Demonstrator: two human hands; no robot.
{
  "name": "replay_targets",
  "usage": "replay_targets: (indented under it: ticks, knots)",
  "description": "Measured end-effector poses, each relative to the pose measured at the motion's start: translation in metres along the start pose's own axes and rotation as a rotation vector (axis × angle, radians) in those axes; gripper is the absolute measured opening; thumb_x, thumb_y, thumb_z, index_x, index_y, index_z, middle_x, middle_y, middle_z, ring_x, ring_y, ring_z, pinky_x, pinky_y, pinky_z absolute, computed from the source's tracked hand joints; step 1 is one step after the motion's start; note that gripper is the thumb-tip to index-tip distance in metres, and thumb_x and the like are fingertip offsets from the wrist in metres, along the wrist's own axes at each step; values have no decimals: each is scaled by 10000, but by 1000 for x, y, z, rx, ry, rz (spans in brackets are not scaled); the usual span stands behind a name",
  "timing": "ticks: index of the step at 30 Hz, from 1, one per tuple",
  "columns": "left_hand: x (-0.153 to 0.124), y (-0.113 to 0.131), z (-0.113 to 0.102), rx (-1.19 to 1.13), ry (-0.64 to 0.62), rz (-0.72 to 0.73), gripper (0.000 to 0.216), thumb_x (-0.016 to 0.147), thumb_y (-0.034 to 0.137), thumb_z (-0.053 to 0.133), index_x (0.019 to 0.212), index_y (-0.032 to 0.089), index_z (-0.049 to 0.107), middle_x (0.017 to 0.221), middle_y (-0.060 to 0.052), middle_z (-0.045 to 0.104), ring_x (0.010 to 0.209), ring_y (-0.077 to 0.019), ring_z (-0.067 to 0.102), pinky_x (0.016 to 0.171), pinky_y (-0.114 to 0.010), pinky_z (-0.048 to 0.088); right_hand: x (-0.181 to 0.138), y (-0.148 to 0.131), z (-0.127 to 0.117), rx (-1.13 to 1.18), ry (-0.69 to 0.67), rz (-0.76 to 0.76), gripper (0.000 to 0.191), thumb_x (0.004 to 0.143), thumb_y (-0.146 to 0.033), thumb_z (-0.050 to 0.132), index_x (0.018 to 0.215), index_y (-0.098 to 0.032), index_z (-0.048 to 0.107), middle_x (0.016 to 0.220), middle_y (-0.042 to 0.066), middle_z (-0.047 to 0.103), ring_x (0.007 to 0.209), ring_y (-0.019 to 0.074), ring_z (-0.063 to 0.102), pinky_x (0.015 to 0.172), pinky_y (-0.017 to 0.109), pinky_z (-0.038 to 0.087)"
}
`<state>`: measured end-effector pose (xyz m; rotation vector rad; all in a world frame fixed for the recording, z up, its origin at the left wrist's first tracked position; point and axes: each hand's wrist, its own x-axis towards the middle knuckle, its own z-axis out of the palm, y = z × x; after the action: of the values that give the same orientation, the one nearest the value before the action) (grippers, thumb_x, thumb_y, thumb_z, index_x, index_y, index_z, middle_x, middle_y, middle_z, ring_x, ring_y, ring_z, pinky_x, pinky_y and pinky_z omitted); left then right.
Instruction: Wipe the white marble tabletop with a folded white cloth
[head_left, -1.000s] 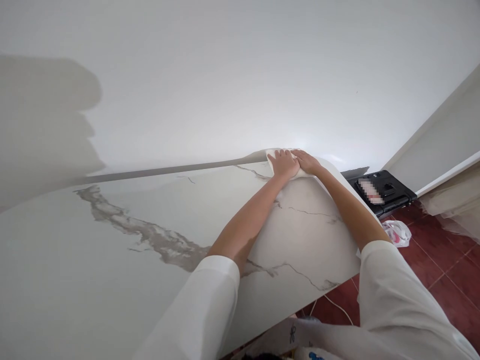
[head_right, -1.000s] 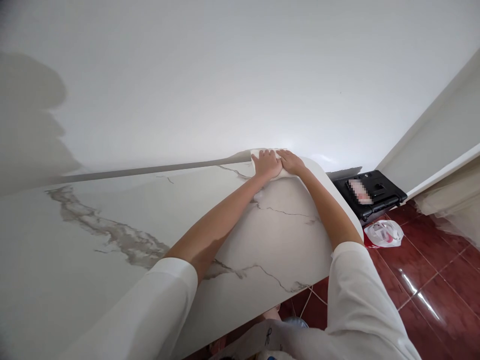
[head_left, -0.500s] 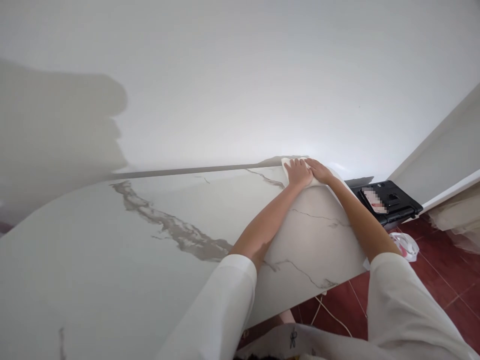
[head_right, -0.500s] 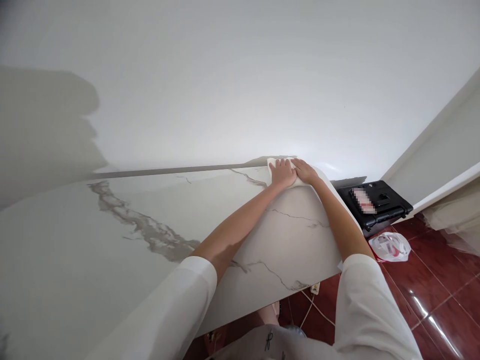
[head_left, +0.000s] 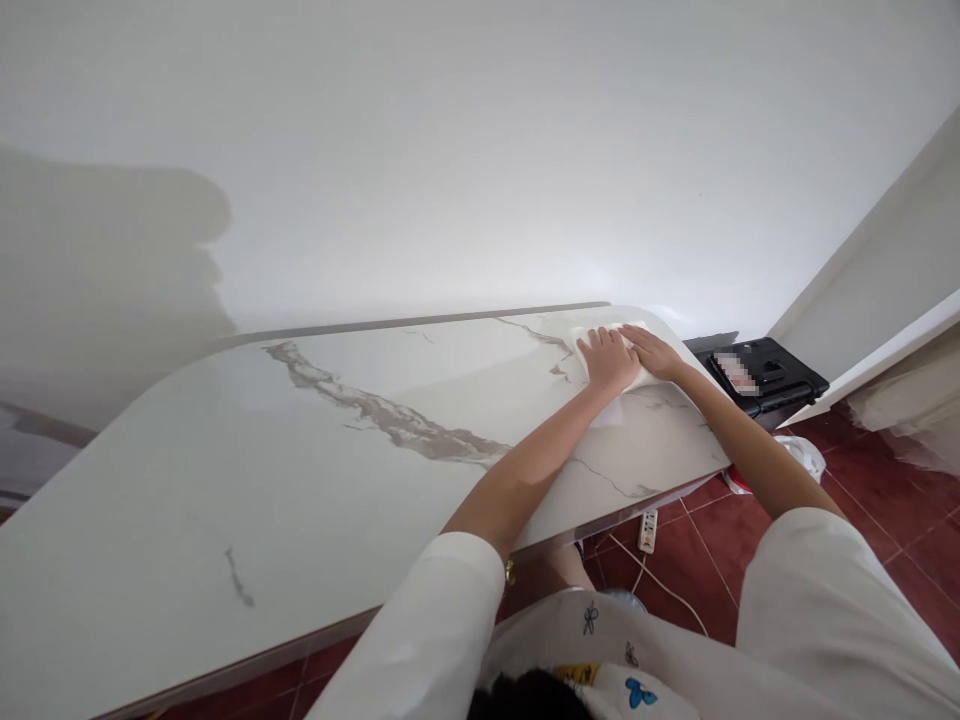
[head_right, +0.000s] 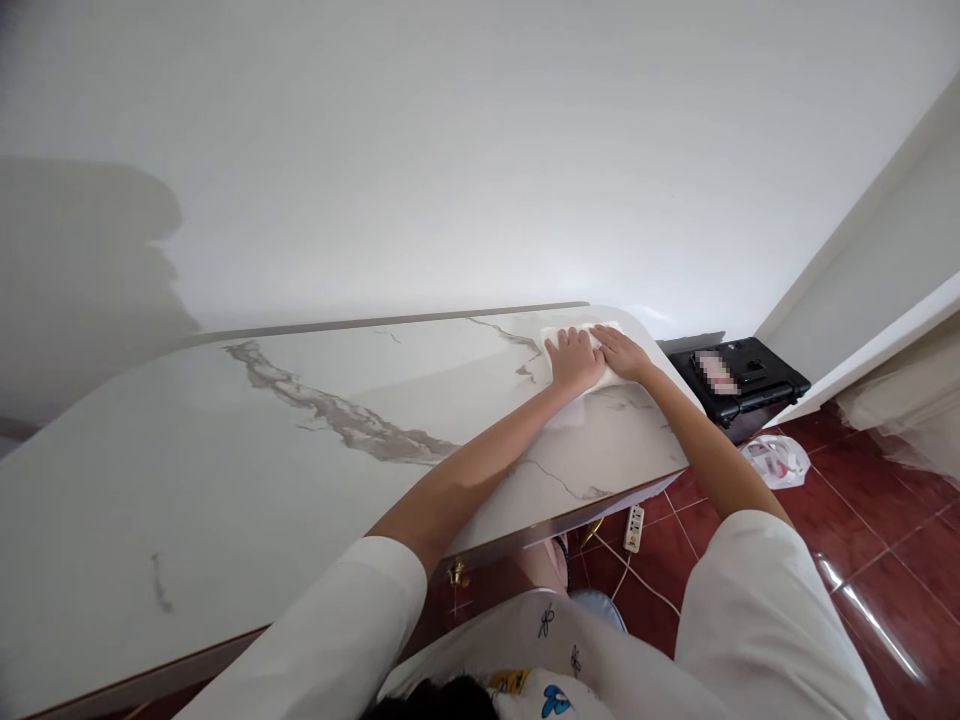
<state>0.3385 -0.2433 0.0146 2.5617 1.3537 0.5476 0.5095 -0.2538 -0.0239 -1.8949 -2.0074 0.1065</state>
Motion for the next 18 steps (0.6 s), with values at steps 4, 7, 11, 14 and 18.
replay_targets:
  ticks: [4, 7, 11, 14, 18]
  knots:
    - [-28, 12, -3, 19, -20, 14, 508, 968, 323, 300, 1392, 119, 492, 1498, -153, 455, 1408, -317, 333, 1157, -549, 244, -32, -12, -6, -33, -21, -3, 566, 988, -368, 242, 1514, -223, 390, 1579, 23, 384, 1481, 232, 298, 1254, 494, 234]
    - [-51, 20, -8, 36, -51, 35, 540, 975, 332, 282, 1432, 97, 451, 1535, -165, 407, 1435, -331, 296, 1165, -567, 230, -59, -16, -9, -46, 9, -57, 562, 999, -396, 228, 1518, -245, 379, 1574, 18, 393, 1479, 231, 305, 1248, 508, 249]
    - [-79, 30, -16, 46, -86, 58, 564, 980, 330, 270, 1464, 79, 413, 1564, -176, 364, 1457, -347, 266, 1171, -586, 223, -90, -24, -11, -84, 37, -109, 607, 1015, -473, 163, 1527, -223, 368, 1578, 35, 389, 1484, 232, 293, 1251, 487, 249]
    - [-96, 33, -21, 47, -109, 67, 575, 981, 333, 273, 1479, 73, 394, 1575, -177, 350, 1462, -351, 259, 1167, -597, 233, -107, -32, -13, -103, 44, -139, 623, 1018, -489, 144, 1527, -208, 368, 1570, 53, 403, 1479, 234, 304, 1249, 485, 255]
    - [-116, 37, -26, 57, -113, 76, 585, 984, 340, 264, 1495, 78, 372, 1588, -172, 328, 1471, -351, 243, 1167, -601, 239, -125, -42, -16, -107, 41, -162, 598, 1023, -472, 174, 1524, -212, 371, 1562, 61, 414, 1475, 237, 313, 1245, 507, 259]
